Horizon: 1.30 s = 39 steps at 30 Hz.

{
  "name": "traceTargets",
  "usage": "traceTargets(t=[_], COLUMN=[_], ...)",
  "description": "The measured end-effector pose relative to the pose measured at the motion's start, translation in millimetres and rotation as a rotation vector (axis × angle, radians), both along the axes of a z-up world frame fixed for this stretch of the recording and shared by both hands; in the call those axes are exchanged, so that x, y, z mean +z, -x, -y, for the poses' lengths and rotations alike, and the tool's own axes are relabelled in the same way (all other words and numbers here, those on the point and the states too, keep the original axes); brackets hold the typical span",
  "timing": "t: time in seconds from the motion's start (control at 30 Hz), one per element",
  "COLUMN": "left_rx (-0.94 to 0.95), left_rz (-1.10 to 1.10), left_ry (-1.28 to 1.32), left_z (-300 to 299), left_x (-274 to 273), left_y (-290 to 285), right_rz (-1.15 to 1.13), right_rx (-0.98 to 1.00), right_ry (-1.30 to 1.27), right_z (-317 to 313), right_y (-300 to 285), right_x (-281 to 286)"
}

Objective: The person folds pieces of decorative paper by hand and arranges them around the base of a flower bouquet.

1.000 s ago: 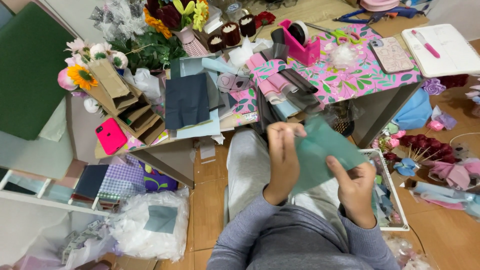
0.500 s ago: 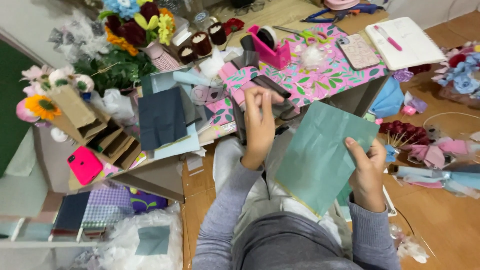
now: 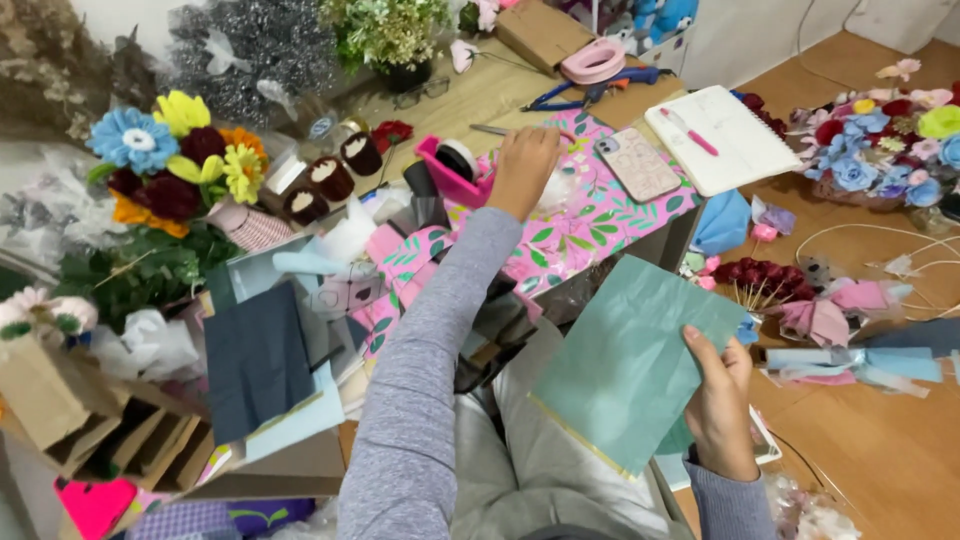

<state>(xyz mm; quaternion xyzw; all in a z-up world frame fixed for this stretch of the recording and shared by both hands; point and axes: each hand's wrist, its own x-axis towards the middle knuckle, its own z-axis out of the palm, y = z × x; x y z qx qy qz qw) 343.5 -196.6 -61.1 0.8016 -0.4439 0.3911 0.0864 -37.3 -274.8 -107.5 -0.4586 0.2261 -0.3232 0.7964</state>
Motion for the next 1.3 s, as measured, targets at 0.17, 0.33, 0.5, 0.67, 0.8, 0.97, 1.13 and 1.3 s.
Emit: traceTargets(t=[0.17, 0.33, 0.5, 0.67, 0.8, 0.97, 1.13, 1.3], left_rx=[-0.012, -0.039, 0.159, 0.123, -0.105, -0.407, -0.475, -0.652], left_rz=[0.001, -0.284, -0.573, -0.707, -0.868, -0.74, -0.626, -1.218], left_ry=[-0.154, -0.146, -0.334, -0.27, -0.15, 0.154, 0.241, 0.478], left_z=[-13.8, -32.4, -34.3, -39.6, -51.4, -111.4, -162.5, -191.8], left_x=[-51.8, -39.1, -10.1, 24.8, 59.8, 111.6, 108.9, 108.5], left_y=[-17.7, 11.2, 33.3, 51.9, 94.6, 226.0, 336.4, 370.2], right_rz=[-0.014, -0.035, 0.007, 0.024, 0.044, 0.066, 0.054, 0.07], right_rx=[-0.02, -0.005, -0.005, 0.013, -0.003, -0.011, -0.02, 0.431], right_ry=[-0.039, -0.077, -0.083, -0.022, 0.07, 0.382, 0.699, 1.12], right_z=[21.5, 16.5, 6.4, 2.9, -4.5, -36.3, -58.6, -109.8], right_y=[-23.3, -34.2, -40.2, -36.8, -30.4, -9.0, 13.9, 41.8], right_x=[-3.6, 12.8, 20.5, 28.2, 47.6, 103.5, 100.5, 149.6])
